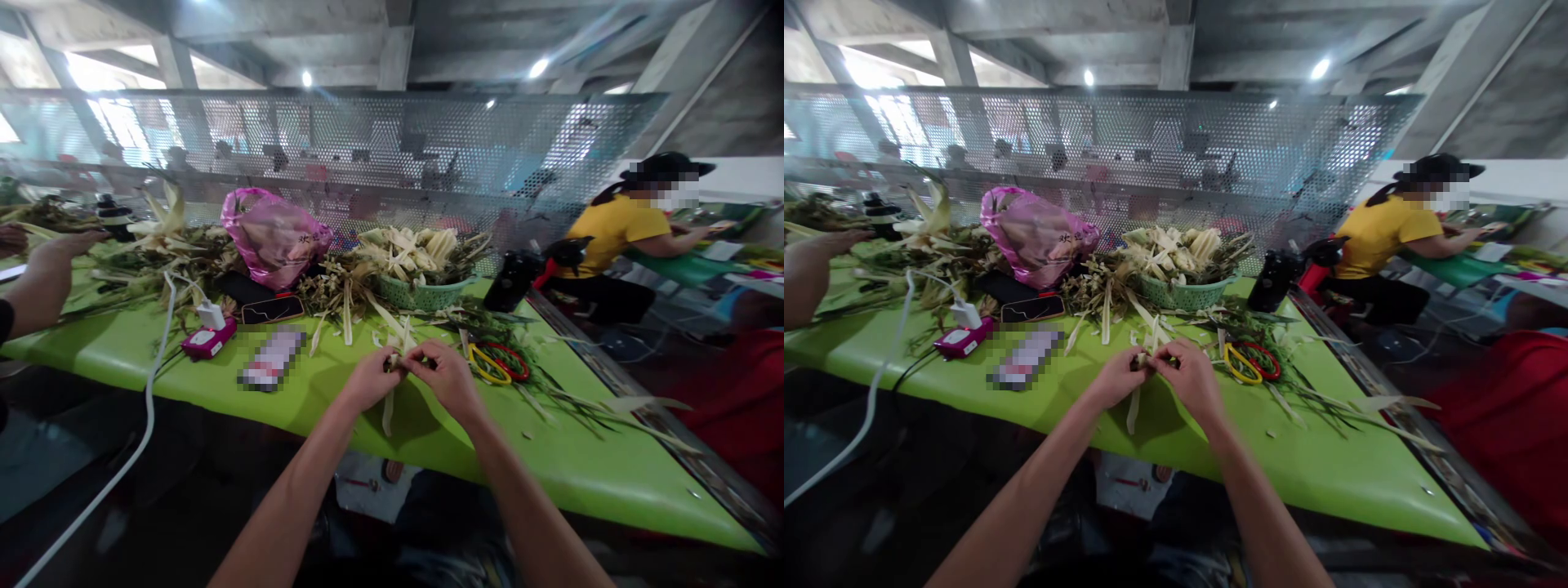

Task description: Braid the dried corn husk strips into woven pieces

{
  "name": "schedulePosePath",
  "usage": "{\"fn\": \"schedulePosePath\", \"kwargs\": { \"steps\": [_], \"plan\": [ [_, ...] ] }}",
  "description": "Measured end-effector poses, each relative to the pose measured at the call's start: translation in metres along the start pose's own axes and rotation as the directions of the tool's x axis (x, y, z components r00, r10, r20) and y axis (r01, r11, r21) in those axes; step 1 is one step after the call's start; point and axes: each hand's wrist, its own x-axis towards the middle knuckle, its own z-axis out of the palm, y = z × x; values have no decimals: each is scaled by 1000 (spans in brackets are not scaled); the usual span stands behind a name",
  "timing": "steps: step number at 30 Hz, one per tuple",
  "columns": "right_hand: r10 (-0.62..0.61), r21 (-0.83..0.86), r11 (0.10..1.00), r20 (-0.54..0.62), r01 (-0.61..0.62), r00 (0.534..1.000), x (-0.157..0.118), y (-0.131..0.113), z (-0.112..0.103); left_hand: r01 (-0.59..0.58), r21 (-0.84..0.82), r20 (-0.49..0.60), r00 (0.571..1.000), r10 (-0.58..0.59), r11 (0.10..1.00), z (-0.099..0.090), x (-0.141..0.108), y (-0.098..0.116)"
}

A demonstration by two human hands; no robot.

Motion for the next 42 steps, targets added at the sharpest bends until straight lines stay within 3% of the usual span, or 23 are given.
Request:
{"fn": "schedulePosePath", "kwargs": {
  "steps": [9, 21, 26, 34, 36, 39, 42],
  "plan": [
    [-79, -99, 992, 34, 82, 996, -5, -13, -10, 30, -133, 22, 999, -28, 991, 0, -1, -6],
    [-175, -185, 965, 81, 187, 981, -1, -17, -2, 14, -379, -4, 1000, -16, 925, 6, 2, -12],
    [-181, -188, 964, 55, 188, 982, 3, -17, -4, 88, -459, 30, 996, -84, 884, 7, 1, -8],
    [-240, -227, 938, 122, 262, 963, 6, -22, 2, 149, -572, 11, 985, -174, 806, 7, 6, -9],
    [-230, -201, 951, 42, 234, 972, 5, -22, 2, 142, -650, -28, 977, -211, 746, 5, 4, -3],
    [-171, -118, 981, -130, 157, 977, -3, -24, 6, 83, -709, -194, 932, -308, 700, 1, 4, 4],
    [-130, -34, 991, -153, 126, 980, -14, -27, 17, 43, -710, -303, 882, -360, 703, -1, 8, 4]
  ]
}}
